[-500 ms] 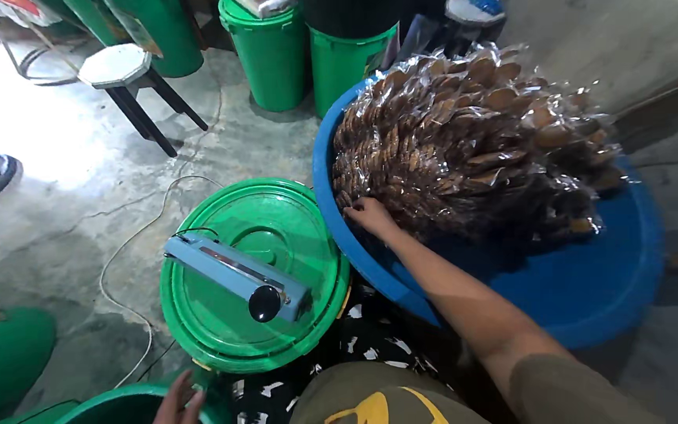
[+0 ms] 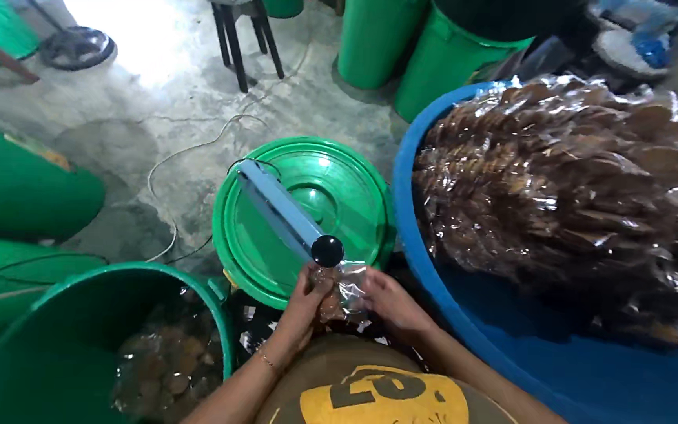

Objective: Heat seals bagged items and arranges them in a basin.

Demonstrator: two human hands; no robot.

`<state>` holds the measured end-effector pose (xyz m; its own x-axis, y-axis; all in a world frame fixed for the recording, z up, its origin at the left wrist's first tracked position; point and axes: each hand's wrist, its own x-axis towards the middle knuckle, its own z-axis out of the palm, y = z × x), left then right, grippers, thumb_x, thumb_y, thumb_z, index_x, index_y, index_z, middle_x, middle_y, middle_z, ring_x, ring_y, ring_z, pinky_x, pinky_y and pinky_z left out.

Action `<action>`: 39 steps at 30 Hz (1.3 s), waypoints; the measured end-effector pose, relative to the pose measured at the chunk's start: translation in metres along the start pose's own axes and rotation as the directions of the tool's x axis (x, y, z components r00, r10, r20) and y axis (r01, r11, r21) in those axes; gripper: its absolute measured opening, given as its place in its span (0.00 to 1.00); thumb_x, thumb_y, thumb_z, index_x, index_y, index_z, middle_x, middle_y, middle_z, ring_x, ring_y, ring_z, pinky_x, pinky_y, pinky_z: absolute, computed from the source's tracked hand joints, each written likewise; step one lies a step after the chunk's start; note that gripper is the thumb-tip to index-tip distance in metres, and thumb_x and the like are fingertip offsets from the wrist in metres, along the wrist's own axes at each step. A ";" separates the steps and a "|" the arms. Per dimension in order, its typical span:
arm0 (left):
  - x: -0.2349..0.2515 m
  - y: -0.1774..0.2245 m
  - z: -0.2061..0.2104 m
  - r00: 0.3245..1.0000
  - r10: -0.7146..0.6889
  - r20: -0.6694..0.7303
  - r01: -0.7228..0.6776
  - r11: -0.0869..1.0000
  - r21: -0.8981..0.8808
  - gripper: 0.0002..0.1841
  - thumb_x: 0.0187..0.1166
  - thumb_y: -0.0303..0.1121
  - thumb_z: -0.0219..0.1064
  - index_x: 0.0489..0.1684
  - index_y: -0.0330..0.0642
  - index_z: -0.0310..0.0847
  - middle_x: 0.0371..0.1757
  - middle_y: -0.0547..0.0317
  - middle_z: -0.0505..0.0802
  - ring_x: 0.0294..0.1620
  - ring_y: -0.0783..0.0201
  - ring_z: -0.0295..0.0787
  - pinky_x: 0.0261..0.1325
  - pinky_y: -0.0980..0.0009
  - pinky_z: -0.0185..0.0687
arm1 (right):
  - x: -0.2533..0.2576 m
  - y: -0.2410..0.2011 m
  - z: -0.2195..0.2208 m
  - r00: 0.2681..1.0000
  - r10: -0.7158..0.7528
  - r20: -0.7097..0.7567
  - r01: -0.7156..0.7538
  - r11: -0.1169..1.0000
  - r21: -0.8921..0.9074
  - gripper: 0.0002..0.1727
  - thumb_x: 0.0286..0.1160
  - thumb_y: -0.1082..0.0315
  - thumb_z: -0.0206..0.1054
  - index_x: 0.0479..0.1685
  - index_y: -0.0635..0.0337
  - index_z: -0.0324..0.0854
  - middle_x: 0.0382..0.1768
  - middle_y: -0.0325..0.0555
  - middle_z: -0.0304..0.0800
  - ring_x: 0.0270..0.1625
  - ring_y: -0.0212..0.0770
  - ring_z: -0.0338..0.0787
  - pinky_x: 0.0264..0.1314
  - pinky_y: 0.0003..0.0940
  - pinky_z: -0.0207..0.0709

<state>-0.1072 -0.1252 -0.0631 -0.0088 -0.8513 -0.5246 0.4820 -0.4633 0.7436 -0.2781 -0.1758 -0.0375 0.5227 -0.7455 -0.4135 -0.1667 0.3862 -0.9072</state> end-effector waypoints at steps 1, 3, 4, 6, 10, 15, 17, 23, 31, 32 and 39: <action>0.000 0.000 -0.006 0.999 0.052 0.008 -0.053 0.996 0.076 0.28 0.81 0.28 0.60 0.80 0.41 0.54 0.55 0.57 0.85 0.44 0.70 0.88 0.45 0.70 0.88 | 0.014 -0.003 0.005 0.994 0.073 -0.078 -0.070 0.997 0.038 0.16 0.89 0.67 0.52 0.62 0.70 0.75 0.43 0.41 0.86 0.38 0.28 0.87 0.43 0.29 0.85; 0.003 0.002 -0.010 0.991 0.135 -0.018 -0.131 0.981 0.144 0.33 0.76 0.26 0.64 0.80 0.38 0.52 0.56 0.53 0.85 0.44 0.67 0.89 0.44 0.67 0.90 | 0.046 -0.006 0.015 0.982 0.024 -0.186 -0.047 0.991 -0.121 0.12 0.91 0.70 0.49 0.52 0.69 0.75 0.31 0.37 0.77 0.27 0.24 0.77 0.33 0.22 0.75; 0.008 0.003 -0.010 0.980 0.188 -0.071 -0.174 0.971 0.161 0.33 0.75 0.25 0.65 0.80 0.37 0.52 0.54 0.51 0.85 0.42 0.65 0.89 0.42 0.66 0.90 | 0.062 -0.008 0.018 0.975 -0.074 -0.207 0.014 0.961 -0.278 0.12 0.90 0.72 0.52 0.51 0.72 0.79 0.34 0.42 0.80 0.33 0.28 0.79 0.40 0.26 0.76; 0.021 0.003 -0.018 0.933 0.305 -0.193 -0.253 0.934 0.253 0.34 0.73 0.23 0.67 0.80 0.33 0.54 0.59 0.45 0.84 0.51 0.62 0.88 0.50 0.65 0.89 | 0.088 -0.013 0.024 0.950 -0.282 -0.135 0.144 0.778 -0.612 0.11 0.79 0.75 0.61 0.51 0.72 0.84 0.43 0.58 0.92 0.49 0.49 0.92 0.57 0.48 0.83; 0.040 0.008 -0.034 0.880 0.339 -0.332 -0.226 0.915 0.335 0.35 0.77 0.26 0.68 0.84 0.34 0.53 0.68 0.37 0.81 0.61 0.55 0.86 0.61 0.59 0.86 | 0.136 -0.028 0.031 0.989 -0.135 -0.062 0.018 0.524 -0.852 0.21 0.91 0.60 0.53 0.68 0.65 0.79 0.51 0.64 0.92 0.58 0.63 0.92 0.62 0.61 0.81; 0.056 0.035 -0.052 0.874 0.336 -0.352 -0.236 0.925 0.297 0.39 0.79 0.28 0.64 0.90 0.40 0.45 0.74 0.33 0.76 0.62 0.49 0.86 0.57 0.54 0.87 | 0.131 -0.095 0.011 0.992 -0.080 0.093 0.122 0.735 -0.667 0.25 0.95 0.61 0.48 0.80 0.68 0.69 0.69 0.64 0.82 0.68 0.53 0.85 0.72 0.47 0.76; 0.066 0.045 -0.063 0.861 0.356 -0.365 -0.246 0.917 0.313 0.39 0.79 0.30 0.65 0.90 0.40 0.46 0.76 0.32 0.74 0.64 0.48 0.85 0.58 0.54 0.86 | 0.106 -0.112 0.022 0.953 0.015 0.303 0.239 0.578 -0.780 0.31 0.91 0.58 0.55 0.89 0.63 0.62 0.86 0.63 0.65 0.86 0.58 0.69 0.86 0.53 0.63; 0.076 0.061 -0.083 0.873 0.352 -0.336 -0.213 0.897 0.387 0.36 0.85 0.36 0.60 0.91 0.41 0.45 0.73 0.34 0.78 0.59 0.50 0.88 0.55 0.54 0.87 | 0.091 -0.060 0.060 0.990 0.004 0.142 0.135 0.277 -0.951 0.43 0.81 0.58 0.63 0.97 0.47 0.46 0.88 0.61 0.61 0.83 0.62 0.72 0.73 0.56 0.76; 0.073 0.048 -0.087 0.777 0.335 -0.533 -0.300 0.941 0.155 0.28 0.94 0.37 0.42 0.89 0.38 0.39 0.61 0.54 0.76 0.47 0.76 0.81 0.48 0.74 0.82 | 0.087 -0.019 0.047 0.867 -0.474 0.152 0.346 0.354 -0.869 0.33 0.72 0.59 0.71 0.80 0.58 0.77 0.75 0.65 0.81 0.68 0.60 0.89 0.60 0.55 0.87; 0.073 0.049 -0.083 0.780 0.332 -0.531 -0.325 0.939 0.111 0.27 0.95 0.38 0.36 0.89 0.37 0.39 0.63 0.55 0.74 0.51 0.77 0.79 0.53 0.75 0.79 | 0.086 -0.021 0.045 0.882 -0.443 0.160 0.345 0.376 -0.860 0.33 0.74 0.59 0.70 0.81 0.58 0.75 0.76 0.66 0.79 0.70 0.61 0.87 0.62 0.56 0.85; 0.085 0.065 -0.070 0.954 0.279 -0.106 -0.258 0.950 0.175 0.23 0.92 0.43 0.29 0.35 0.55 0.72 0.17 0.82 0.84 0.16 0.84 0.76 0.22 0.85 0.75 | 0.085 -0.029 0.039 0.882 -0.423 0.206 0.397 0.436 -0.808 0.28 0.80 0.61 0.68 0.78 0.60 0.77 0.79 0.65 0.75 0.75 0.64 0.82 0.68 0.57 0.80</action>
<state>-0.0158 -0.2102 -0.0885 0.2188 -0.9157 -0.3370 0.3069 -0.2633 0.9146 -0.1965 -0.2289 -0.0436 0.7037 -0.7096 0.0351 -0.5403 -0.5665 -0.6223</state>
